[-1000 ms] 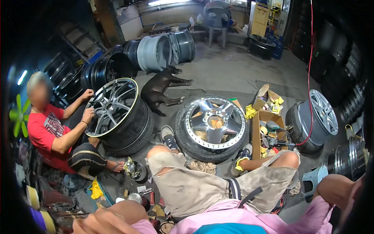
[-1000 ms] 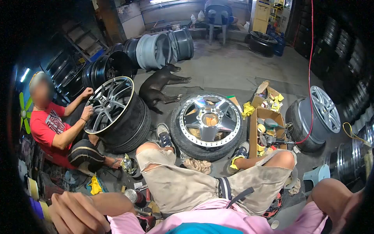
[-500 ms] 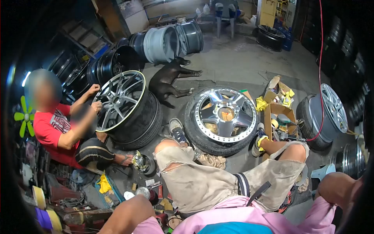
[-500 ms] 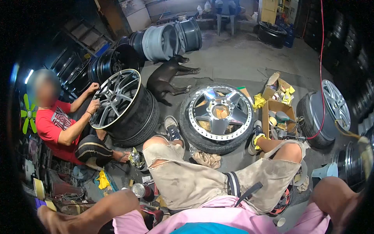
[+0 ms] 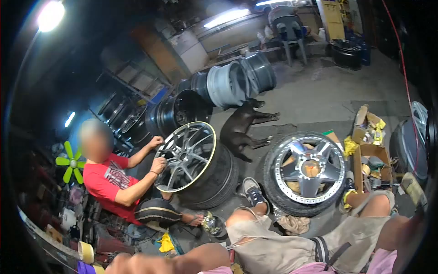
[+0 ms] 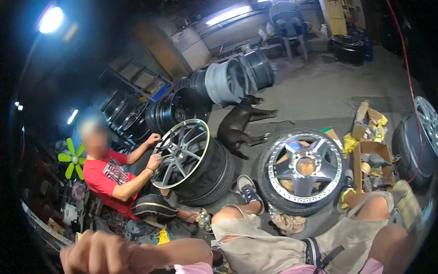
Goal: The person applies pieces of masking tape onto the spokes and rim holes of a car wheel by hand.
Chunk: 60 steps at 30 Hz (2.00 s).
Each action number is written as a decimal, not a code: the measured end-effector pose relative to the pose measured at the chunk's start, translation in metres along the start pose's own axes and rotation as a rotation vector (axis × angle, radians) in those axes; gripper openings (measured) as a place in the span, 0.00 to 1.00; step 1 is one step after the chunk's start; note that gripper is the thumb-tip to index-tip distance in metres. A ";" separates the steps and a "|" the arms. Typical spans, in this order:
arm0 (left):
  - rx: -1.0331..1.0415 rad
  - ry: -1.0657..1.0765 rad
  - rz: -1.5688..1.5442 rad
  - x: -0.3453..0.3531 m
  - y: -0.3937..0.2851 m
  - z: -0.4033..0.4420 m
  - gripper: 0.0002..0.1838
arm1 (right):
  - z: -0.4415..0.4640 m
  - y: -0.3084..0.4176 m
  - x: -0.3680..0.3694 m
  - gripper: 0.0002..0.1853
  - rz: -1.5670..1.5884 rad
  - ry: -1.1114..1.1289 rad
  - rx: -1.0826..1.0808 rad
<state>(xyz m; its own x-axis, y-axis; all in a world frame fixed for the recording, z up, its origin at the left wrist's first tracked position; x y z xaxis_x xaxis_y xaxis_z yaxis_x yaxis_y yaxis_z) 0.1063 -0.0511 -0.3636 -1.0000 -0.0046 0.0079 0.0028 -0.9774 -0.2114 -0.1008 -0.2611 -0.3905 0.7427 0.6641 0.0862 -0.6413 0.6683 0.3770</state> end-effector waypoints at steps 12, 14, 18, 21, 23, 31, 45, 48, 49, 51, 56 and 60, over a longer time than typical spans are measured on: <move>-0.563 -0.437 0.637 -0.170 0.129 -0.116 0.12 | -0.022 -0.210 0.035 0.09 0.188 0.048 0.834; -0.698 -0.452 0.639 -0.177 0.156 -0.143 0.12 | -0.042 -0.246 0.039 0.11 0.212 0.182 0.954; -0.869 -0.253 0.532 -0.182 0.195 -0.200 0.12 | -0.068 -0.295 0.035 0.13 0.022 0.356 1.020; -1.036 -0.296 0.440 -0.168 0.216 -0.213 0.14 | -0.079 -0.329 0.032 0.15 -0.064 0.536 1.041; -1.019 -0.276 0.585 -0.167 0.231 -0.212 0.17 | -0.099 -0.365 0.029 0.16 -0.227 0.635 0.947; -1.142 -0.287 0.784 -0.190 0.300 -0.227 0.23 | -0.261 -0.496 0.004 0.11 -0.758 1.182 0.612; -1.401 0.154 0.865 -0.235 0.347 -0.302 0.21 | -0.268 -0.519 0.001 0.16 -0.770 1.110 0.774; -1.627 0.206 0.770 -0.249 0.351 -0.351 0.17 | -0.246 -0.503 -0.049 0.14 -0.770 1.145 0.717; -1.626 0.212 0.773 -0.252 0.354 -0.366 0.17 | -0.240 -0.497 -0.067 0.13 -0.755 1.122 0.727; -1.549 0.328 0.948 -0.252 0.361 -0.385 0.15 | -0.245 -0.488 -0.110 0.10 -0.688 1.064 0.808; -1.566 0.447 1.141 -0.249 0.383 -0.413 0.23 | -0.344 -0.476 -0.195 0.21 -0.501 0.997 1.458; -1.722 0.538 1.151 -0.258 0.395 -0.451 0.27 | -0.405 -0.463 -0.198 0.29 -0.209 0.541 1.855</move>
<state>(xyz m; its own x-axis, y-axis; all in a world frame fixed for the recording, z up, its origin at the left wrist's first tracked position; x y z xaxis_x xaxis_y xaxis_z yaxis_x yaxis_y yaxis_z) 0.3618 -0.3404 -0.8901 -0.4648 0.0451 -0.8842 0.7589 0.5348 -0.3717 -0.0286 -0.5660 -0.9553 0.4071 0.8926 -0.1938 0.6728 -0.1495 0.7246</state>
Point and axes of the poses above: each hand's wrist, its own z-axis towards the middle knuckle, its own x-axis out of the palm, y = z × x, the point moved 6 cm from there along z, towards the middle knuckle, and after that the axes turned 2 degrees about -z, right-handed, at the moved point
